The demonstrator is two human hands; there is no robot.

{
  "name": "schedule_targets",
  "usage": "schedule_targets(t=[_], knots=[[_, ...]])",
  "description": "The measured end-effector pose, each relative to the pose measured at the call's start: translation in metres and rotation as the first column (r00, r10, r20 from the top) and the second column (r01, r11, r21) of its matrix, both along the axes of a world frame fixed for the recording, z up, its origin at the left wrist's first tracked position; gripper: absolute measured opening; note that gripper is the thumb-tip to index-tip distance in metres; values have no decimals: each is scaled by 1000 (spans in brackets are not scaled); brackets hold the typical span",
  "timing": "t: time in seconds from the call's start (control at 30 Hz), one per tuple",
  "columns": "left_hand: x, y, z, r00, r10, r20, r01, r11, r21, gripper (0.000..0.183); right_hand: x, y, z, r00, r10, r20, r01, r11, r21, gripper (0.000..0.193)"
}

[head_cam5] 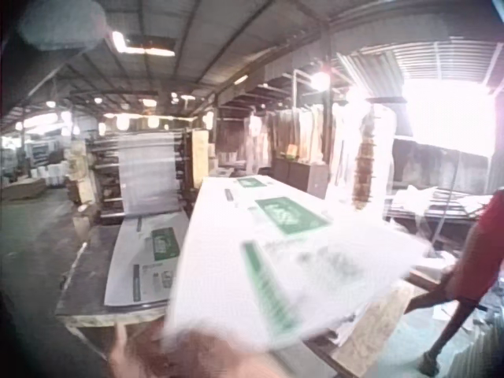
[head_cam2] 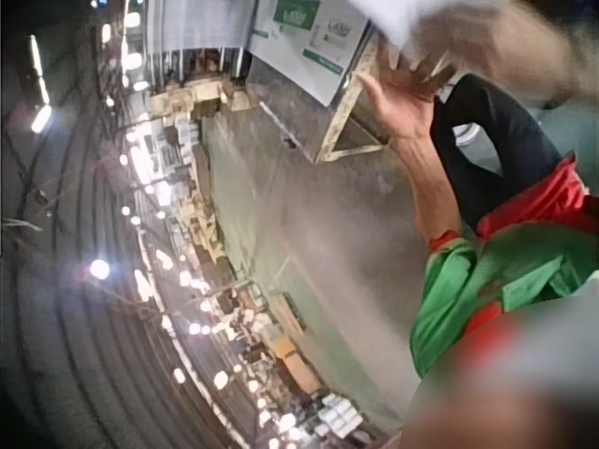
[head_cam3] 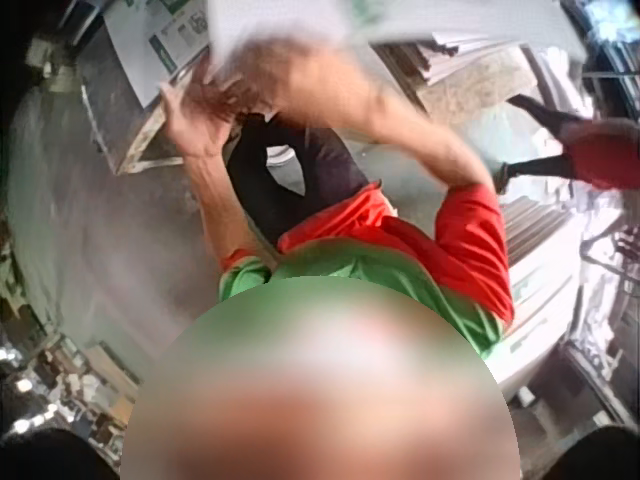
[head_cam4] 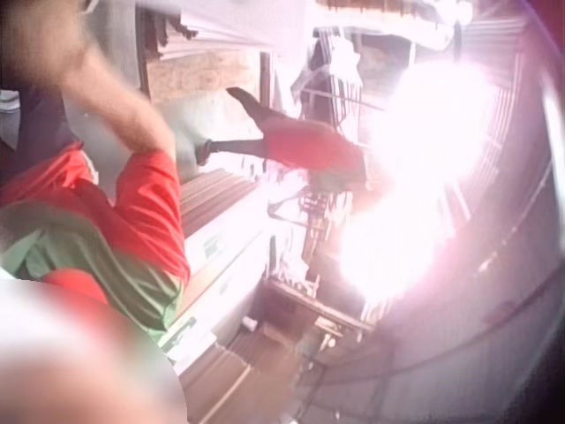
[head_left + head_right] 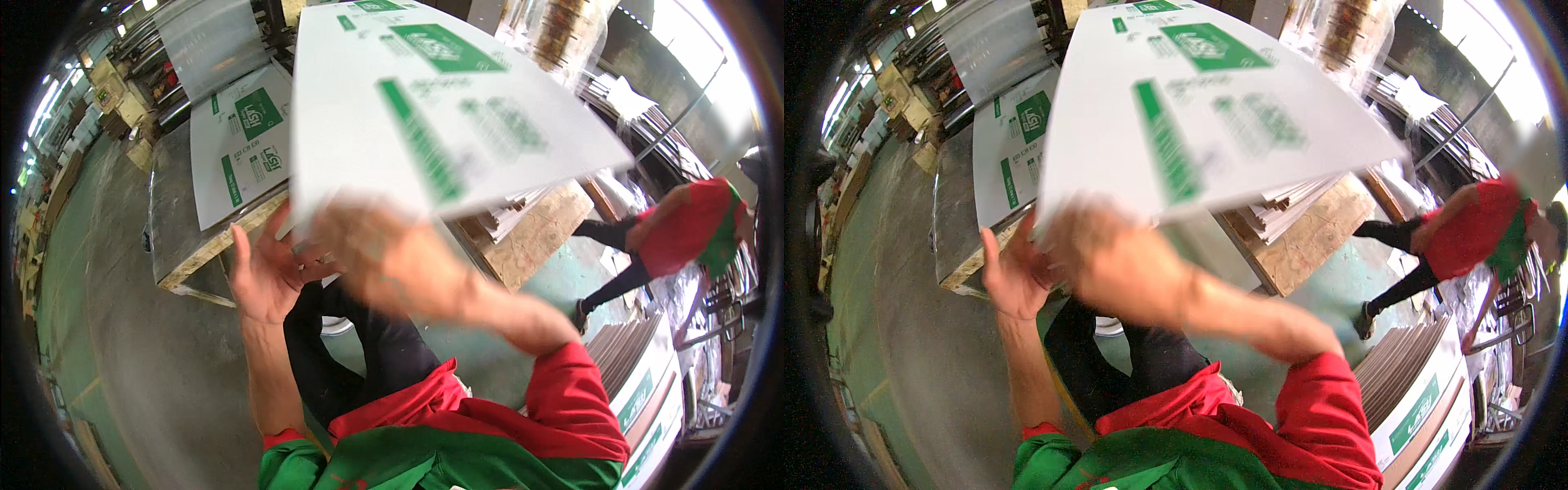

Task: The person repeatedly picks up large flat cardboard sheets from a table and places them onto a growing stack. The action is continuous and repetitive throughout the clip, with both hands used to lift and align each sheet before setting it down.

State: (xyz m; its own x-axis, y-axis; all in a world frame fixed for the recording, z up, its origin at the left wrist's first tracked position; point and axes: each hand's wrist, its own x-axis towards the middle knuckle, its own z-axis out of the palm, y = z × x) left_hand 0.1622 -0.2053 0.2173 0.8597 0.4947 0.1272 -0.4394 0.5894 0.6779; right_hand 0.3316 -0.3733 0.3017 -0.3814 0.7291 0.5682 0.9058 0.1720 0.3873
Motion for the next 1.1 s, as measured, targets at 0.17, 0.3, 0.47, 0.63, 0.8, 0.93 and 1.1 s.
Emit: schedule_targets(t=[0.17, 0.3, 0.47, 0.63, 0.8, 0.93, 1.1], knots=[[-88, 7, -2, 823, 319, -469, -212, 940, 266, 56, 10, -130, -71, 623, -336, -707, 733, 566, 377, 38], [-178, -29, -70, 792, 330, -514, -318, 941, 115, 58, 64, -202, -133, 110, -411, -905, 953, 304, -22, 47], [-232, -59, -113, 741, 387, -548, -429, 901, 56, 59, 58, -181, -160, -152, -267, -952, 670, 680, -298, 36], [-260, -60, -135, 573, 673, -467, -667, 714, 211, 75, 62, -106, -212, -294, -365, -883, 259, 859, -441, 40], [-284, -63, -173, 516, 632, -578, -615, 743, 264, 79, 54, -74, -281, -260, -488, -833, 149, 832, -534, 41], [-286, -67, -183, 463, 642, -611, -609, 731, 307, 74, 46, -80, -289, -239, -527, -815, 195, 797, -572, 42], [-276, -70, -167, 348, 706, -617, -523, 692, 497, 72, 43, -88, -271, -342, -552, -760, 166, 761, -627, 44]])
